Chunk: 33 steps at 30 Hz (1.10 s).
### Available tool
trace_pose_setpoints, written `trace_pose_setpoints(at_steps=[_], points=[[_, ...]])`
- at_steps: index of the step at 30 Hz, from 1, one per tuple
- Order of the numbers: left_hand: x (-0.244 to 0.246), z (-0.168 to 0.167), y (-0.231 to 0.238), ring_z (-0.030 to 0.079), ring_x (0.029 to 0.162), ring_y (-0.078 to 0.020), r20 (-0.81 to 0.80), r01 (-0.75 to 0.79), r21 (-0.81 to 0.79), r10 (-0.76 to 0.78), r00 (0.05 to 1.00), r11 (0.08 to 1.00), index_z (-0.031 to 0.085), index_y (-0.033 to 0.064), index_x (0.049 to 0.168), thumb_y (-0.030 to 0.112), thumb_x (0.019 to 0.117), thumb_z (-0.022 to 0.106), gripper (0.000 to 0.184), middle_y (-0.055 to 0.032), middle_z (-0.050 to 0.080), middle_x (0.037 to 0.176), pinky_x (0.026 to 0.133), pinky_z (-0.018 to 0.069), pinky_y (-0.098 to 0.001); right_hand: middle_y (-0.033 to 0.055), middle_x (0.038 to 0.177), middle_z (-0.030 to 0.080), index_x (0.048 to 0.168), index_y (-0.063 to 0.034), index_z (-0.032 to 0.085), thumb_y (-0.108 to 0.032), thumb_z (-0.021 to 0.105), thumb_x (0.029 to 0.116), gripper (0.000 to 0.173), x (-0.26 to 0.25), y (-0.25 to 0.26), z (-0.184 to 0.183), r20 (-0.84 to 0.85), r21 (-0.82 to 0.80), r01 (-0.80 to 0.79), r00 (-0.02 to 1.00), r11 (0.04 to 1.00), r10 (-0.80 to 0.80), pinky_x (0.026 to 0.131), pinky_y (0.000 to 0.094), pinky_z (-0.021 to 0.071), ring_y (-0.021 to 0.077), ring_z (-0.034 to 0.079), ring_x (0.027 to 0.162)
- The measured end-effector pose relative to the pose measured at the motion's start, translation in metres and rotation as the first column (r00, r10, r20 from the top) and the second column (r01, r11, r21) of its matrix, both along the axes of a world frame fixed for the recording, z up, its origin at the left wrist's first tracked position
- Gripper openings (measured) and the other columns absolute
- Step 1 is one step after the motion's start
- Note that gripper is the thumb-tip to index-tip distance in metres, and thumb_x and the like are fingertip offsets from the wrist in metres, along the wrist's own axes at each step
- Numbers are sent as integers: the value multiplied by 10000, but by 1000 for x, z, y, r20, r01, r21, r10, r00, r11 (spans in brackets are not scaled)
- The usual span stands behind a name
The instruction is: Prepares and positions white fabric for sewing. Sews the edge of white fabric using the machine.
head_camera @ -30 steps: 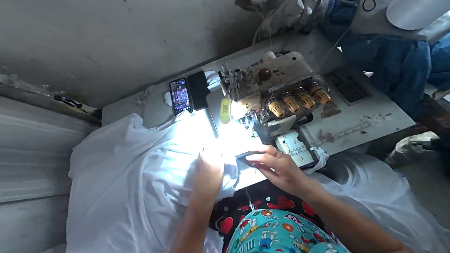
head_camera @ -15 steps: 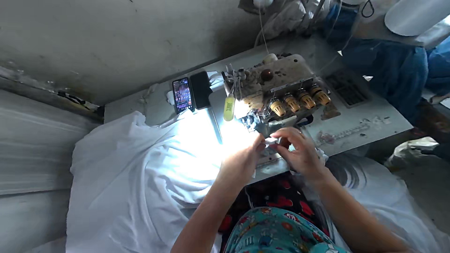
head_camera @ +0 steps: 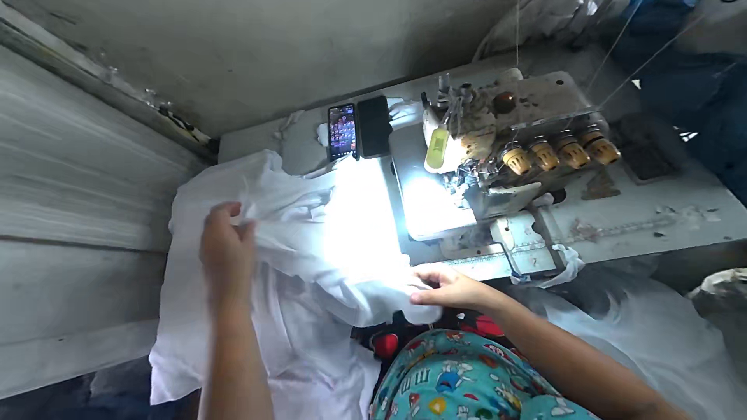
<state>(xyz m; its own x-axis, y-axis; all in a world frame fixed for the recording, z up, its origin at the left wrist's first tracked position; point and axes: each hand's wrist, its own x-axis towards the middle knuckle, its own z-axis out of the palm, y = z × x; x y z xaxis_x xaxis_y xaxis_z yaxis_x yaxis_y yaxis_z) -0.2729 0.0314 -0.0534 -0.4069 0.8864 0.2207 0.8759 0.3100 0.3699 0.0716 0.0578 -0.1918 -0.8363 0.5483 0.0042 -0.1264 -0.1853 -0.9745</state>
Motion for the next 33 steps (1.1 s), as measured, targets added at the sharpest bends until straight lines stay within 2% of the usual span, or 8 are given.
trace_pose_setpoints(at_steps=[2,5,8,15,23,27,29,33], points=[[0,-30,-6,499,1278,-568,67,40,26,-41,997,999,525,-113,1368,47,959,658,459,-376,508,1391,1041,398,-705,-128,771,620,908,-107,659,-221,662,946,120,7,1,1,10,-66,10,1000,998,-9,663,147,479,-66,573,709],[37,-64,0,615,1177,-417,-13,366,235,-373,928,900,681,-83,1070,10,907,570,218,-258,677,1166,1022,472,-557,-138,907,627,819,-177,648,-229,628,946,139,14,2,4,-11,-102,6,1000,995,-7,785,159,482,-58,582,886],[63,-72,18,629,1169,-360,1,576,86,-578,816,813,738,33,996,-37,811,544,277,-151,713,1115,992,468,-582,-127,1098,695,878,-203,721,-347,683,925,155,22,5,8,-76,-157,-4,997,988,-8,891,192,505,-39,610,1040],[53,-88,50,661,1054,-326,190,505,91,-513,837,858,733,-15,1025,42,970,604,151,-175,714,1041,964,500,-511,-133,975,734,1050,-260,771,-454,727,895,252,39,2,23,-301,-279,99,936,955,-185,790,178,561,-36,668,875],[115,-48,41,702,901,-367,130,340,6,-338,932,940,744,-35,981,91,989,637,166,-207,721,916,851,533,-580,-72,962,758,1015,-221,731,-138,753,912,134,37,11,48,-371,-46,364,858,930,-354,772,205,600,19,712,846],[168,-20,22,652,675,5,709,436,57,-343,616,898,698,37,888,89,917,723,65,45,690,739,676,565,-198,-125,982,743,1083,-149,732,-180,594,1033,150,23,3,61,-350,150,411,872,899,-341,789,178,584,-39,685,868],[176,-19,16,627,670,36,828,502,91,-345,442,860,697,60,874,103,971,652,116,83,670,720,664,536,-162,-113,902,727,1013,-87,722,-108,627,998,99,17,4,56,-307,174,522,834,835,-457,745,169,577,-44,670,807],[176,-28,6,631,741,56,824,577,108,-397,404,810,720,42,1005,198,945,701,168,86,696,826,705,533,-147,-115,802,714,921,-110,667,-45,747,868,116,12,5,46,-202,91,685,723,723,-660,639,168,582,-31,667,678]])
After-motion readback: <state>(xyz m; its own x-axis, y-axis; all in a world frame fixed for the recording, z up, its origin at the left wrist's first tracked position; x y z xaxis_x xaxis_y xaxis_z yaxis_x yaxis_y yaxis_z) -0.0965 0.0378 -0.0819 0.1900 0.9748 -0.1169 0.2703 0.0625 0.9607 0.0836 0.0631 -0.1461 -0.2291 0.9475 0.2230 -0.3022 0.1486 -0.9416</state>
